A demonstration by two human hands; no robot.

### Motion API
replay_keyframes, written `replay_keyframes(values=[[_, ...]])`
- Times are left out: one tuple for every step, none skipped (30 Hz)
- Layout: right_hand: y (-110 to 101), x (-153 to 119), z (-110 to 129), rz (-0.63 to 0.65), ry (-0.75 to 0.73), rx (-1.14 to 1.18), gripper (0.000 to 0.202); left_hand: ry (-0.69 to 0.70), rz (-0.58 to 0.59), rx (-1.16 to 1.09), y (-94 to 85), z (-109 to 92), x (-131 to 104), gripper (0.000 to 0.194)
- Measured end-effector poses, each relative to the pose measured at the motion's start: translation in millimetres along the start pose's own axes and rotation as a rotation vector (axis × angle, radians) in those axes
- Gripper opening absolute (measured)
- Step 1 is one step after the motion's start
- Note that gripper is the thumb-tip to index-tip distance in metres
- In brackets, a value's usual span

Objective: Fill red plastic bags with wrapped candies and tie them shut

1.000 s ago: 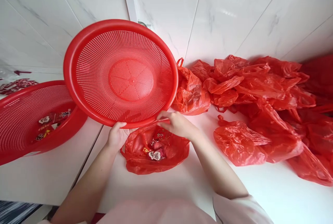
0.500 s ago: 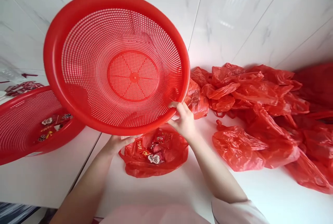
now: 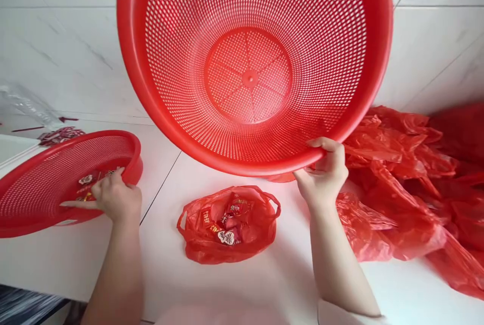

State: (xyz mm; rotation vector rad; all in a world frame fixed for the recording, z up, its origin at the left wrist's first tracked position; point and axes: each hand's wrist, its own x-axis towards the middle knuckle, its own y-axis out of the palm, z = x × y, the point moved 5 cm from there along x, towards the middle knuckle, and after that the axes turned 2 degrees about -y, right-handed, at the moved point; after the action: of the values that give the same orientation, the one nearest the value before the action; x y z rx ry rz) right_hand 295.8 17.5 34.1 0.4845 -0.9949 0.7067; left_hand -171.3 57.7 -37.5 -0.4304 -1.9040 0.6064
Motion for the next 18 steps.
replay_keyframes(values=[[-3,2,3,-0.016,-0.008,-0.002,0.042,0.018,-0.015,0.007,1.9,2,0,0.036],[-6,4,6,-0.032,-0.015,-0.007,0.041,0.040,-0.031,0.000,3.5,2,0,0.035],[-8,6,8,-0.048,-0.022,-0.017,0.041,0.063,-0.046,-0.021,4.8,0,-1,0.033],[-10,7,10,-0.063,-0.028,-0.030,0.040,0.084,-0.056,-0.052,5.9,-3,-2,0.031],[-11,9,11,-0.077,-0.036,-0.043,0.039,0.102,-0.057,-0.088,7.2,-8,-4,0.030],[-13,10,12,-0.088,-0.042,-0.052,0.038,0.117,-0.050,-0.128,8.6,-15,-7,0.029],[-13,10,13,-0.093,-0.045,-0.058,0.037,0.131,-0.034,-0.169,10.3,-22,-10,0.028],[-14,11,13,-0.096,-0.048,-0.060,0.037,0.148,-0.009,-0.213,12.3,-31,-14,0.028],[-14,11,14,-0.093,-0.049,-0.061,0.036,0.171,0.027,-0.259,14.6,-40,-19,0.027],[-13,12,14,-0.086,-0.044,-0.064,0.035,0.200,0.073,-0.302,17.1,-49,-25,0.026],[-13,12,14,-0.075,-0.036,-0.068,0.034,0.238,0.125,-0.343,19.6,-59,-31,0.025],[-12,12,15,-0.060,-0.026,-0.075,0.033,0.283,0.181,-0.380,21.9,-69,-38,0.025],[-11,11,15,-0.043,-0.015,-0.081,0.032,0.330,0.236,-0.411,23.7,-77,-44,0.025],[-10,10,15,-0.026,-0.002,-0.085,0.031,0.372,0.285,-0.436,25.2,-84,-49,0.026],[-9,9,14,-0.008,0.012,-0.086,0.032,0.403,0.331,-0.455,26.4,-90,-54,0.027],[-8,8,13,0.011,0.023,-0.083,0.034,0.415,0.372,-0.473,27.3,-94,-57,0.027],[-6,6,12,0.035,0.031,-0.075,0.036,0.398,0.406,-0.491,28.0,-97,-58,0.027],[-3,4,11,0.066,0.041,-0.064,0.039,0.341,0.445,-0.521,29.0,-97,-57,0.025]])
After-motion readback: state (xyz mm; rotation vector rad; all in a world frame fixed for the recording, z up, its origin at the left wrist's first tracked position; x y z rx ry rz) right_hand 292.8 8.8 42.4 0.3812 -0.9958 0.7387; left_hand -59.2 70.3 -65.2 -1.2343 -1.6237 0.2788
